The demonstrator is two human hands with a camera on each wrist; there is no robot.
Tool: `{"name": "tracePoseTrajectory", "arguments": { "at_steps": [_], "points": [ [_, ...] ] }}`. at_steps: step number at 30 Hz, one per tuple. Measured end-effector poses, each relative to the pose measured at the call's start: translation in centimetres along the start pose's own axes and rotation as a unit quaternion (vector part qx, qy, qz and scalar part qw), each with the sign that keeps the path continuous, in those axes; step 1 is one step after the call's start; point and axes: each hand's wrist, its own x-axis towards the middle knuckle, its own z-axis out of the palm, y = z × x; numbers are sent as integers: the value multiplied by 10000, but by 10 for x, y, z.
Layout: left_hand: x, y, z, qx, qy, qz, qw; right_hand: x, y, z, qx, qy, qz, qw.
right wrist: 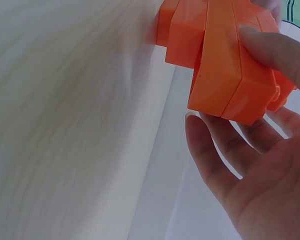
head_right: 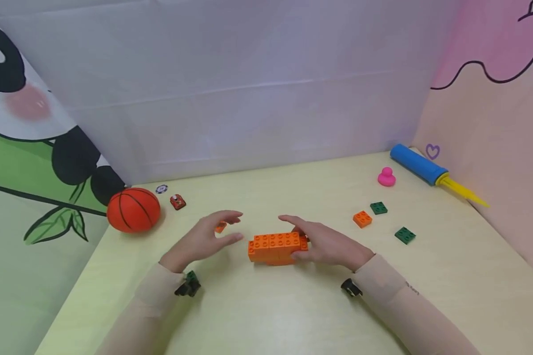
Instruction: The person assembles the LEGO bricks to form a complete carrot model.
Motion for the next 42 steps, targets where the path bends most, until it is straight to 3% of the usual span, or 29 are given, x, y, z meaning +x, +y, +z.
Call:
{"name": "tracePoseTrajectory", "arguments": {
  "at_steps": [3,7,13,17,19,21,24,27,33,42],
  "points": [
    [9,-17,-13,804,-18,-366,9961,-1,-1,0,41,-7,-36,10000],
    [18,-32,-16,1589,-170,-662,9849,-2,-1,1,123,-44,-21,9999],
    [24,-37,-11,1754,-248,-986,9792,-2,0,-1,45,7,-49,10000],
    [20,-25,-9,1250,-160,-840,9885,-2,0,-1,38,6,-32,10000],
    [16,-10,-7,711,-10,-555,9959,-2,0,-1,25,-16,11,10000],
    [12,9,-4,174,142,-68,9997,-2,-1,-1,30,-34,43,10000],
    [6,34,6,-322,265,675,9969,-1,-1,-2,49,-38,35,10000],
    [2,50,18,-466,224,1059,9930,-1,0,-1,78,-29,-23,10000],
    [1,56,35,-727,123,1005,9922,0,2,0,131,-53,-63,9999],
    [2,55,40,-787,113,843,9933,0,3,-1,47,76,-100,9999]
  ]
}}
